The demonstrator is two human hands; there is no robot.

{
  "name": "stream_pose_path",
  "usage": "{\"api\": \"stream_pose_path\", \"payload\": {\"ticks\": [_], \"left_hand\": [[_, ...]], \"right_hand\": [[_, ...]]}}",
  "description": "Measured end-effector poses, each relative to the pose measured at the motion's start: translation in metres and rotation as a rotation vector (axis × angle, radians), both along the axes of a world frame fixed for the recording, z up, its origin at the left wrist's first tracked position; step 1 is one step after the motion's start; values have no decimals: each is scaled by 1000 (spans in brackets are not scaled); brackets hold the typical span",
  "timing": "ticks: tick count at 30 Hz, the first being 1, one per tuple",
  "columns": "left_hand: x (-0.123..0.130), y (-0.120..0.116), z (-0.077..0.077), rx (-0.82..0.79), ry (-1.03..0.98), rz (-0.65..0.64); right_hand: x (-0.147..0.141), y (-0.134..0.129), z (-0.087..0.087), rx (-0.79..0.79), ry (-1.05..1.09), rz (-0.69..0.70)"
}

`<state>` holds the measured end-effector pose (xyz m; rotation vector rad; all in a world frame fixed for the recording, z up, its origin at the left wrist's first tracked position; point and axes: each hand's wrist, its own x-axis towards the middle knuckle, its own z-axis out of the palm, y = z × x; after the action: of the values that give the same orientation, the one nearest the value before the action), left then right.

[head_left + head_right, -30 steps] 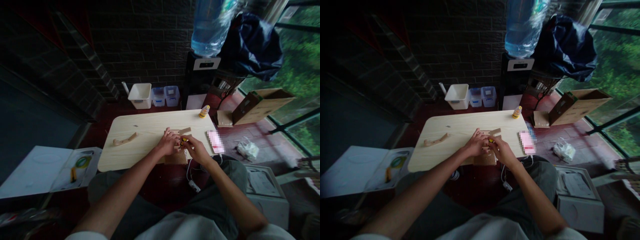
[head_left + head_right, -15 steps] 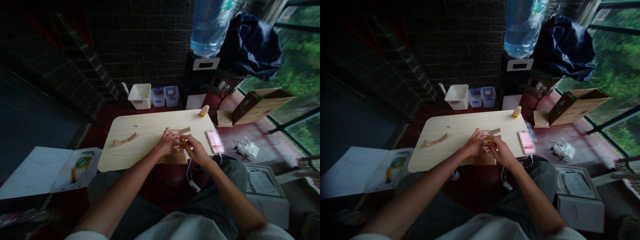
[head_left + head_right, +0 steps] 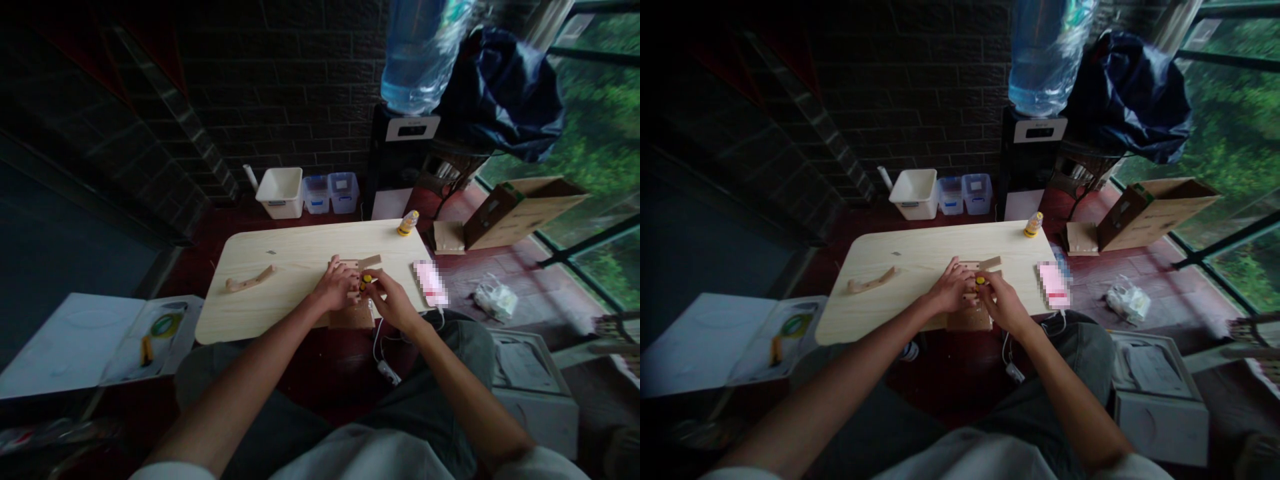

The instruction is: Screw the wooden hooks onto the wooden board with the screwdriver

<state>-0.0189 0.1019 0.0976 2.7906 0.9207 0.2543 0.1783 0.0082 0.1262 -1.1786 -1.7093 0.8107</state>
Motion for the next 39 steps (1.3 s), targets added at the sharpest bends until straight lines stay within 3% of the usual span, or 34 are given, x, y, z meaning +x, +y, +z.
{"api": "stream_pose_path", "payload": {"ticks": [5, 15, 25, 33, 39], "left_hand": [[-1, 1, 1, -14, -2, -4], [-1, 0, 1, -18, -7, -12], [0, 0, 4, -8, 6, -12], [-1, 0, 1, -7, -19, -17], [-2, 0, 0, 4, -9, -15]], "right_hand": [[0, 0, 4, 7, 13, 5], [3, 3, -8, -33, 43, -17], [0, 1, 9, 0, 2, 8], [-2, 5, -5, -20, 42, -46], [-5, 4, -4, -24, 57, -50]]}}
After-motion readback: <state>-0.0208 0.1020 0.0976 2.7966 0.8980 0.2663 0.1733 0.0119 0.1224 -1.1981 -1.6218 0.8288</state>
